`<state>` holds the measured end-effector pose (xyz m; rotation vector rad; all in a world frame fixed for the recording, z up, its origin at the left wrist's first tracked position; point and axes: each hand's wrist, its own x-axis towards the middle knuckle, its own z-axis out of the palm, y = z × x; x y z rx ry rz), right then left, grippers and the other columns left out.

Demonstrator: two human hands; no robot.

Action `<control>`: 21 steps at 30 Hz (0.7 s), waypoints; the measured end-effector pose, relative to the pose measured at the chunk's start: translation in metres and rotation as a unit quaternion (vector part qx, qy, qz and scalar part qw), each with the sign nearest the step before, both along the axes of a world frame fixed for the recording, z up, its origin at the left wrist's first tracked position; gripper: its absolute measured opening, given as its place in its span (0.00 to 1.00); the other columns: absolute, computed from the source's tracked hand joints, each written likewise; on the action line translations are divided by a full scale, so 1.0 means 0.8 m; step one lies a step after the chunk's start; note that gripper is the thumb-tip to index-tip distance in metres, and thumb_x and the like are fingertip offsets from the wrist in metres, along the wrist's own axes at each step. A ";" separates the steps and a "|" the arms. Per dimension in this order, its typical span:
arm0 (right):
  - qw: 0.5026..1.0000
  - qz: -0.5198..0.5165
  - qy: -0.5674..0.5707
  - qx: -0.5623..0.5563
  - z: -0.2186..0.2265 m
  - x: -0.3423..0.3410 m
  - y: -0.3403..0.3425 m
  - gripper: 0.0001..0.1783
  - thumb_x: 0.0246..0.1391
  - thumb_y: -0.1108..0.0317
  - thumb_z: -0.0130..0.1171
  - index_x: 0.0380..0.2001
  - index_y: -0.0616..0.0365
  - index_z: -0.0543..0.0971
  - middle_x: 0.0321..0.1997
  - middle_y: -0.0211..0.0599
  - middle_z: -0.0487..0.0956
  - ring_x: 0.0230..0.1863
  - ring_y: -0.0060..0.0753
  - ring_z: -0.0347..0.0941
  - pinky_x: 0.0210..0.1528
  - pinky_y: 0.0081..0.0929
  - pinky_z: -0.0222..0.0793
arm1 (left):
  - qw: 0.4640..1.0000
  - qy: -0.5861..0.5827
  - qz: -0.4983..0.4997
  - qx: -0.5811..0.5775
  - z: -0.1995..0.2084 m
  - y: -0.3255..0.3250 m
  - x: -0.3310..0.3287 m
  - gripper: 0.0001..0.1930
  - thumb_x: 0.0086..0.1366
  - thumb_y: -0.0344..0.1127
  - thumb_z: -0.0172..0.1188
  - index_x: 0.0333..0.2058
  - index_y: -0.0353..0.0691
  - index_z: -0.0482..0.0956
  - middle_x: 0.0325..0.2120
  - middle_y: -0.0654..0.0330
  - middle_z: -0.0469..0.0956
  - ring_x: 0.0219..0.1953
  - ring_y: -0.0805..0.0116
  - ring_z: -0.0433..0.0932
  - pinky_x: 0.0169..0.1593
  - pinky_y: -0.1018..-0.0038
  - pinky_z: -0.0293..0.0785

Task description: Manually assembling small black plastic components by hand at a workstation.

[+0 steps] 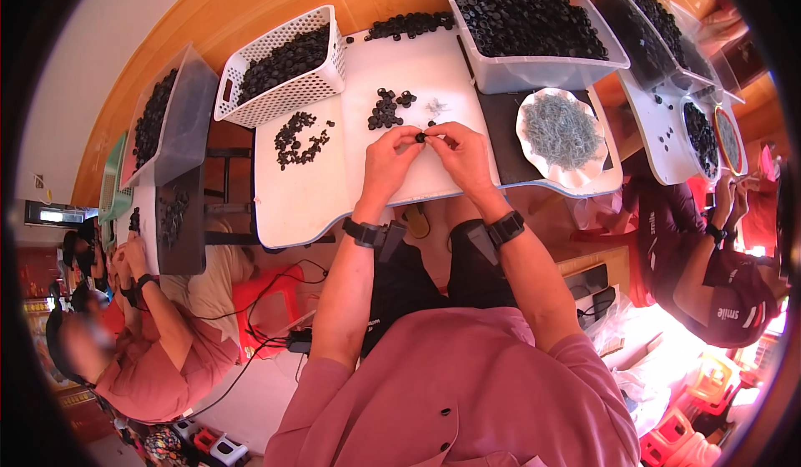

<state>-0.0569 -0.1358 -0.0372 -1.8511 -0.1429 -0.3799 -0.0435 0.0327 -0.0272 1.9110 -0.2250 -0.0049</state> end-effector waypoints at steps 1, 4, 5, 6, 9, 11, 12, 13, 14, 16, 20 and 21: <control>1.000 -0.003 0.006 0.022 -0.001 0.001 -0.001 0.07 0.55 0.74 0.68 0.38 0.60 0.87 0.36 0.39 0.87 0.29 0.30 0.79 0.34 0.26 0.75 | 1.000 0.002 0.011 0.014 0.002 -0.004 0.000 0.13 0.63 0.28 0.67 0.47 0.36 0.84 0.38 0.57 0.87 0.40 0.70 0.85 0.46 0.74 0.78; 0.999 0.000 0.015 0.048 0.000 0.001 -0.002 0.07 0.55 0.75 0.68 0.39 0.61 0.87 0.35 0.39 0.87 0.29 0.28 0.79 0.34 0.25 0.75 | 0.999 -0.003 0.030 0.031 0.002 -0.013 -0.006 0.13 0.63 0.29 0.67 0.47 0.37 0.84 0.36 0.55 0.87 0.36 0.65 0.85 0.42 0.72 0.78; 0.998 0.003 0.018 0.052 0.000 0.001 -0.002 0.07 0.56 0.75 0.67 0.39 0.61 0.87 0.35 0.39 0.87 0.29 0.27 0.79 0.34 0.25 0.75 | 0.999 -0.011 0.035 0.037 0.001 -0.015 -0.008 0.13 0.63 0.29 0.66 0.47 0.37 0.84 0.35 0.54 0.87 0.35 0.65 0.85 0.41 0.71 0.78; 0.999 0.004 0.018 0.050 0.000 0.002 -0.003 0.07 0.56 0.75 0.67 0.39 0.61 0.87 0.35 0.39 0.87 0.29 0.27 0.79 0.34 0.25 0.75 | 0.999 -0.010 0.036 0.035 0.001 -0.015 -0.007 0.13 0.63 0.29 0.66 0.47 0.37 0.84 0.35 0.54 0.87 0.35 0.65 0.85 0.41 0.71 0.78; 0.998 0.010 0.003 0.058 0.002 0.005 -0.002 0.07 0.56 0.75 0.68 0.38 0.62 0.87 0.34 0.39 0.87 0.29 0.25 0.79 0.35 0.24 0.75 | 0.998 -0.037 0.035 0.038 -0.002 -0.013 -0.005 0.13 0.64 0.30 0.66 0.47 0.37 0.83 0.35 0.53 0.86 0.36 0.62 0.85 0.41 0.69 0.78; 0.998 0.006 0.020 0.062 0.002 0.002 0.000 0.07 0.56 0.76 0.67 0.38 0.63 0.87 0.34 0.39 0.87 0.30 0.25 0.79 0.35 0.24 0.75 | 0.998 -0.036 0.030 0.039 -0.004 -0.011 -0.006 0.15 0.65 0.31 0.66 0.50 0.38 0.82 0.34 0.58 0.87 0.32 0.73 0.80 0.37 0.74 0.75; 0.998 0.009 0.019 0.058 0.003 0.002 0.001 0.07 0.56 0.76 0.67 0.38 0.63 0.87 0.34 0.39 0.87 0.30 0.25 0.79 0.35 0.24 0.75 | 0.998 -0.038 0.034 0.035 -0.005 -0.011 -0.005 0.15 0.65 0.31 0.66 0.50 0.38 0.82 0.34 0.58 0.87 0.32 0.73 0.80 0.37 0.74 0.75; 0.998 0.005 0.020 0.057 0.004 0.003 0.002 0.07 0.56 0.76 0.67 0.38 0.63 0.87 0.34 0.39 0.87 0.30 0.25 0.79 0.35 0.23 0.75 | 0.997 -0.051 0.032 0.040 -0.005 -0.010 -0.005 0.14 0.65 0.31 0.66 0.49 0.38 0.82 0.34 0.58 0.87 0.32 0.71 0.81 0.38 0.73 0.75; 0.998 0.002 0.022 0.057 0.003 0.002 0.003 0.07 0.56 0.77 0.67 0.38 0.63 0.87 0.34 0.39 0.87 0.31 0.25 0.79 0.36 0.23 0.75 | 0.997 -0.062 0.030 0.046 -0.007 -0.009 -0.007 0.14 0.65 0.31 0.66 0.49 0.38 0.81 0.34 0.57 0.87 0.32 0.70 0.82 0.38 0.73 0.76; 0.999 0.000 0.016 0.050 0.003 0.003 0.004 0.06 0.56 0.77 0.67 0.38 0.63 0.87 0.34 0.39 0.87 0.31 0.25 0.79 0.36 0.23 0.75 | 0.995 -0.081 0.033 0.045 -0.011 -0.009 -0.005 0.13 0.65 0.31 0.66 0.48 0.38 0.81 0.34 0.56 0.87 0.33 0.68 0.83 0.37 0.72 0.76; 0.999 -0.007 -0.006 0.033 0.002 0.002 0.003 0.06 0.56 0.78 0.67 0.37 0.63 0.87 0.35 0.38 0.87 0.31 0.25 0.80 0.36 0.23 0.76 | 0.997 -0.061 0.022 0.052 -0.005 -0.010 -0.009 0.12 0.65 0.30 0.66 0.45 0.35 0.80 0.37 0.52 0.85 0.41 0.56 0.85 0.45 0.64 0.78; 0.999 -0.007 -0.005 0.031 0.002 0.002 0.003 0.06 0.56 0.78 0.67 0.37 0.63 0.87 0.35 0.38 0.87 0.31 0.25 0.80 0.36 0.23 0.76 | 0.997 -0.060 0.023 0.050 -0.003 -0.010 -0.010 0.12 0.65 0.30 0.66 0.45 0.35 0.80 0.37 0.52 0.85 0.41 0.56 0.85 0.45 0.64 0.78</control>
